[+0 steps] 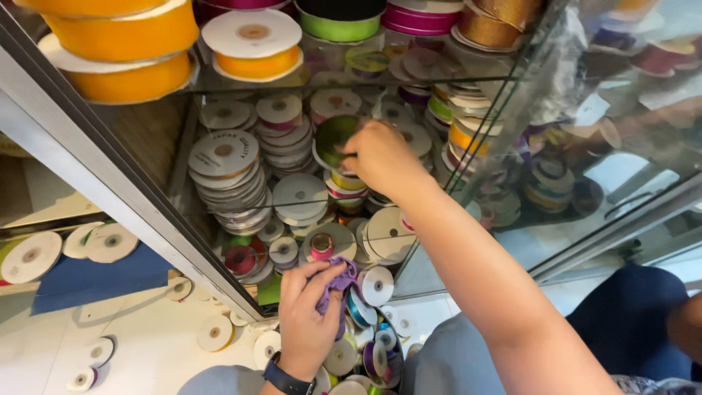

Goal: The person sits on the floor and wipes multiple spools of ribbon with a purple cloth. They pick up each spool from a pile on their lap, wipe it, and place it back into the pile or onto the shelf.

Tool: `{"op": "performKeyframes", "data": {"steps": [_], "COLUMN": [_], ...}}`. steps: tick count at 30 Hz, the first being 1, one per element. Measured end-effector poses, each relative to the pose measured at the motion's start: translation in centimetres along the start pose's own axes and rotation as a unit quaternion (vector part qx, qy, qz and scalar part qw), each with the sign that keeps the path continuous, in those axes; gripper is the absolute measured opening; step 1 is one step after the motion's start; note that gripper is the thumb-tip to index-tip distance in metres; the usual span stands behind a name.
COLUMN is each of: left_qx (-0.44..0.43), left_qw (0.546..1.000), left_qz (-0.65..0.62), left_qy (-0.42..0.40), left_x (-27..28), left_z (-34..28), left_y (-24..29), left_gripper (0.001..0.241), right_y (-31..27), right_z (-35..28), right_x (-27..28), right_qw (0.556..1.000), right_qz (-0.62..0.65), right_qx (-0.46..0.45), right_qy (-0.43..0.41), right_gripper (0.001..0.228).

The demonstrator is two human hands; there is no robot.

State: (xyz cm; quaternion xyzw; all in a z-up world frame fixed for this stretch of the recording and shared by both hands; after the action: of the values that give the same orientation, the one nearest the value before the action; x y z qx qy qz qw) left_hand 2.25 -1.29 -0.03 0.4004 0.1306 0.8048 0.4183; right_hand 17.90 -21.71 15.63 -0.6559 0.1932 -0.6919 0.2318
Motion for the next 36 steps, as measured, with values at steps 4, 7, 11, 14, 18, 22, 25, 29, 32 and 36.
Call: {"op": "performKeyframes", "data": {"steps": [4,7,11,14,18,22,25,29,32,36], "left_qx": [0.014,0.036,0.04,0.049,0.085,0.072,0.098,0.165,0.198,0.144], "left_qw": [1.0,0.999,0.998,0.997,0.994,0.995,0.994,0.983,0.976,0.984], "left_qz": [-0.009,-0.019,-0.035,-0.046,-0.042,-0.06,-0.057,-0.071,-0.091,-0.092], "left_qy": [-0.01,-0.03,-0.02,-0.023,-0.063,-0.037,-0.004,0.03,0.029,0.045], "left_x": [-0.4,-0.7,-1.8,-2.4,-2.1,-1.6,-0.7,0.9,0.7,-1.0], "left_z": [-0.1,0.0,0.0,0.5,1.0,1.1,1.7,2.1,2.0,1.1], "left_y": [-0.6,-0.8,-1.8,-1.9,-1.8,-2.6,-3.5,-3.6,-2.8,-2.4], "left_gripper": [0.038,0.038,0.035,0.036,0.037,0.035,0.028,0.036,0.037,0.032], "right_y": [1.1,2.8,3.0,2.3,2.5,3.4,4.0,0.1,-1.3,-0.8], "right_z": [7.1,11.3,15.8,18.0,17.4,16.2,14.5,6.7,6.0,8.3], "right_x": [-2.2,-3.4,-4.3,-4.3,-4.0,-3.0,-2.5,-1.4,-1.9,-2.3], "right_qw": [0.996,0.972,0.948,0.968,0.987,0.987,0.984,0.989,0.983,0.98], "right_qz": [-0.087,-0.212,-0.251,-0.227,0.023,0.058,-0.007,-0.125,-0.183,-0.177], "right_qx": [-0.029,0.043,0.072,-0.001,0.077,-0.109,-0.172,0.026,-0.003,-0.085], "right_qy": [0.01,0.089,0.18,0.105,0.139,0.104,0.051,0.07,0.004,-0.042], "right_gripper": [0.071,0.043,0.036,0.014,0.048,0.081,0.065,0.058,0.055,0.075]}}
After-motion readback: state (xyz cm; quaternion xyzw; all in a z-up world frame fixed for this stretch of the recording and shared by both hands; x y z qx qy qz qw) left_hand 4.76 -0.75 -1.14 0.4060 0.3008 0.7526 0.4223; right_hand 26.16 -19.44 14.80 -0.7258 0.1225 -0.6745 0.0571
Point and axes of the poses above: each hand's wrist, its own z-axis towards the middle knuckle, its own x-axis out of the back of the hand, y = z × x, the point moved 2 cm from there along z, towards the middle knuckle, and after that the axes turned 15 degrees about z, right-handed, at the moved point
